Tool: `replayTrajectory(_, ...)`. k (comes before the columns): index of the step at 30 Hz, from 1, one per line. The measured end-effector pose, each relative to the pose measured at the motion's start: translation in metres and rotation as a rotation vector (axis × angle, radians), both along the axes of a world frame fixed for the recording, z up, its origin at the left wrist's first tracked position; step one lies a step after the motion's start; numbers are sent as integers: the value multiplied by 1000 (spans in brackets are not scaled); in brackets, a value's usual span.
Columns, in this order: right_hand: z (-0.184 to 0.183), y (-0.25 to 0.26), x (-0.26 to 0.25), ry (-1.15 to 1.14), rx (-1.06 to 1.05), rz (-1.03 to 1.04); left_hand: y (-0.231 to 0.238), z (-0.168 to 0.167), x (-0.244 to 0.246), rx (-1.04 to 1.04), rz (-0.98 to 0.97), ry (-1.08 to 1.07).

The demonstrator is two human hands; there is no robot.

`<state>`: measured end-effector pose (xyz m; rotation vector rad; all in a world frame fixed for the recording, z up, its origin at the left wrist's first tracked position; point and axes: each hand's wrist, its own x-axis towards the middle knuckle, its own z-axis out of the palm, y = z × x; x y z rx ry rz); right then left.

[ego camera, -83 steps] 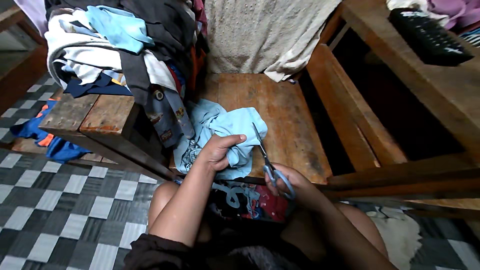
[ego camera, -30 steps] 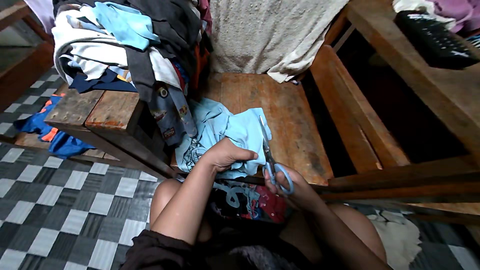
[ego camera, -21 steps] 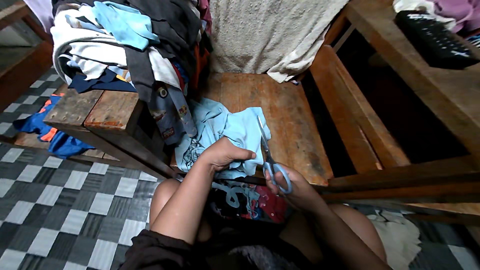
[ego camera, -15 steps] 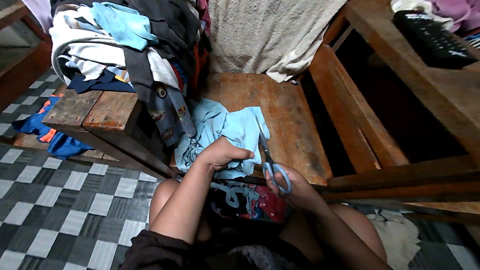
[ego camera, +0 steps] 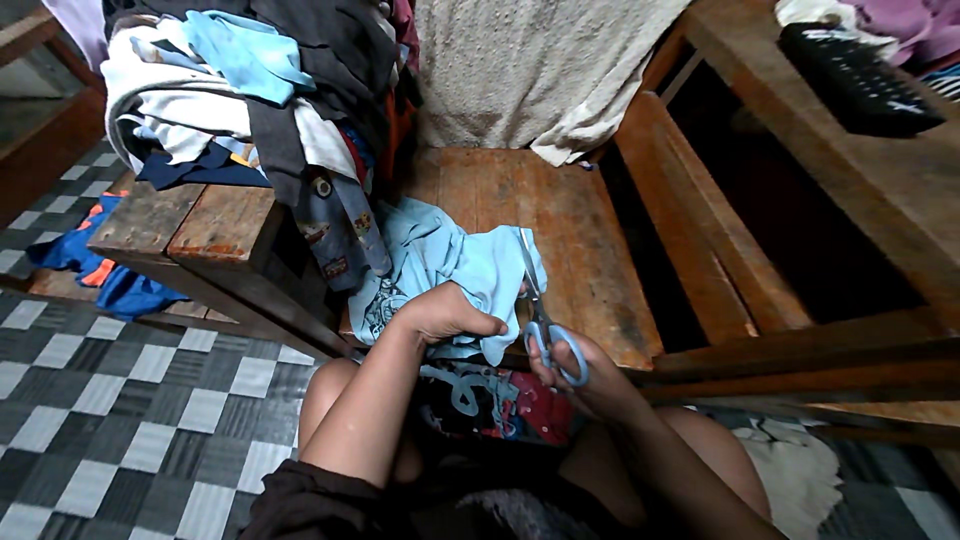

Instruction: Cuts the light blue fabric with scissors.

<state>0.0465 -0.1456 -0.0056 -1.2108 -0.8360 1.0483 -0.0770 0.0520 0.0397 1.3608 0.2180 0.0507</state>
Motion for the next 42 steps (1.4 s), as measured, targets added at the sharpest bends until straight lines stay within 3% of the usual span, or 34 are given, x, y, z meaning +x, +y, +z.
replayTrajectory(6,6,0,-2,-15,-72,-59,1,1,-4,18,5,-34)
replayTrajectory(9,9,-5,5,-76,-75,-3,12,-3,-20,74,-80,-220)
replayTrajectory(14,13,-15,19,-152,-34,71,25,-25,-17,-338,-264,-622)
replayTrajectory(16,12,-16,22,-190,-46,65,27,-35,-2,-462,-227,-552)
replayTrajectory(19,13,-17,24,-249,-121,48,20,-36,12,-590,-2,-321)
replayTrajectory(22,12,-17,23,-247,-138,53,17,-36,15,-699,41,-432)
replayTrajectory(28,14,-14,20,-220,-230,79,0,-10,16,-451,351,-147)
replayTrajectory(36,11,-12,18,-232,-202,110,4,4,9,-279,389,-106)
replayTrajectory(42,8,-9,16,-246,-188,139,5,3,6,-280,362,-115)
